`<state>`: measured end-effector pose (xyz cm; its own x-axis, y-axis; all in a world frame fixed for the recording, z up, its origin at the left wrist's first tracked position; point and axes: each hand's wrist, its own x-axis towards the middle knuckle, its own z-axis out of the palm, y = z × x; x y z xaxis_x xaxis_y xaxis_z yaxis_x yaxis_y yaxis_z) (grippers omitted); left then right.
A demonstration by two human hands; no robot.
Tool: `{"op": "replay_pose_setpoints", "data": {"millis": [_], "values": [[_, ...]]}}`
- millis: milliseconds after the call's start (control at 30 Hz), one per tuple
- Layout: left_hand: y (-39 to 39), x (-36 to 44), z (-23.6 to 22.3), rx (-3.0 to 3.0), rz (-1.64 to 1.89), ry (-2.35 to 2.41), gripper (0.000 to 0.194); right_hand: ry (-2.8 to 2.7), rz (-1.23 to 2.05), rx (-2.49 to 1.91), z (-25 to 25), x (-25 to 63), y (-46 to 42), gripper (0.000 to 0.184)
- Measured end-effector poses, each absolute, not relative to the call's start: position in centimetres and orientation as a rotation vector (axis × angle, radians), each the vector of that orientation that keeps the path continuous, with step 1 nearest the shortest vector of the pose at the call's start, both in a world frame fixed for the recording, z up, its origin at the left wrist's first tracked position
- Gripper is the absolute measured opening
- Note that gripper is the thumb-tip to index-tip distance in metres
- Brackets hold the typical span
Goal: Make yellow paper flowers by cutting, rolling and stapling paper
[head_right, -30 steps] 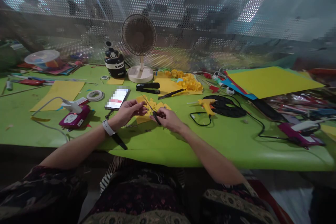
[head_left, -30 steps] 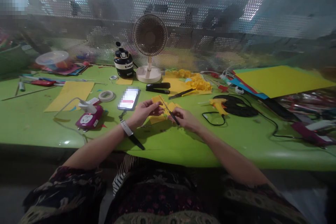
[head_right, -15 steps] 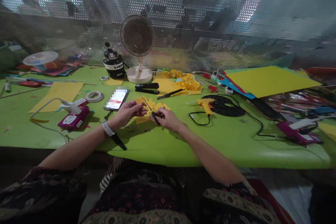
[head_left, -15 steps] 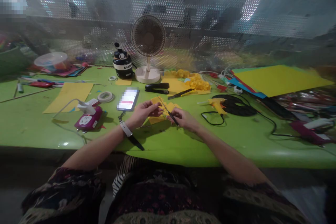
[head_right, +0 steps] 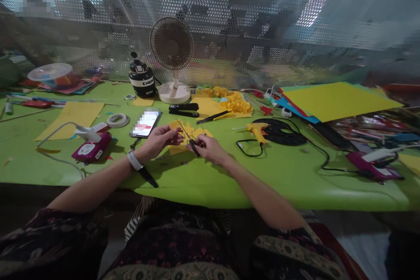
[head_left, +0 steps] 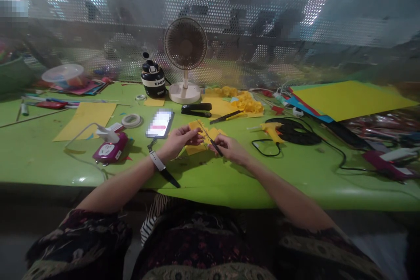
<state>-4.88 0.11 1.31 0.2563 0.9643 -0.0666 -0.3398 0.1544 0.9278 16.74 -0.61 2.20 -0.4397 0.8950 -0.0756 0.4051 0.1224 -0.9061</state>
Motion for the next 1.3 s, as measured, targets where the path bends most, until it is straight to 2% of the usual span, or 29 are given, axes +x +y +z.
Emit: {"op": "replay_pose_setpoints", "data": {"millis": [633, 1067, 1300], "values": [[0.55, -5.22, 0.48, 0.95, 1.088, 0.784, 0.023, -1.87, 1.263, -1.282, 2.16, 16.58, -0.69, 0.05], [0.48, -5.07, 0.89, 0.936, 1.09, 0.788, 0.033, -1.87, 1.271, -1.293, 2.64, 16.7, -0.83, 0.05], [0.47, -5.15, 0.9, 0.93, 1.089, 0.799, 0.027, -1.869, 1.271, -1.271, 2.45, 16.81, -0.75, 0.049]]}}
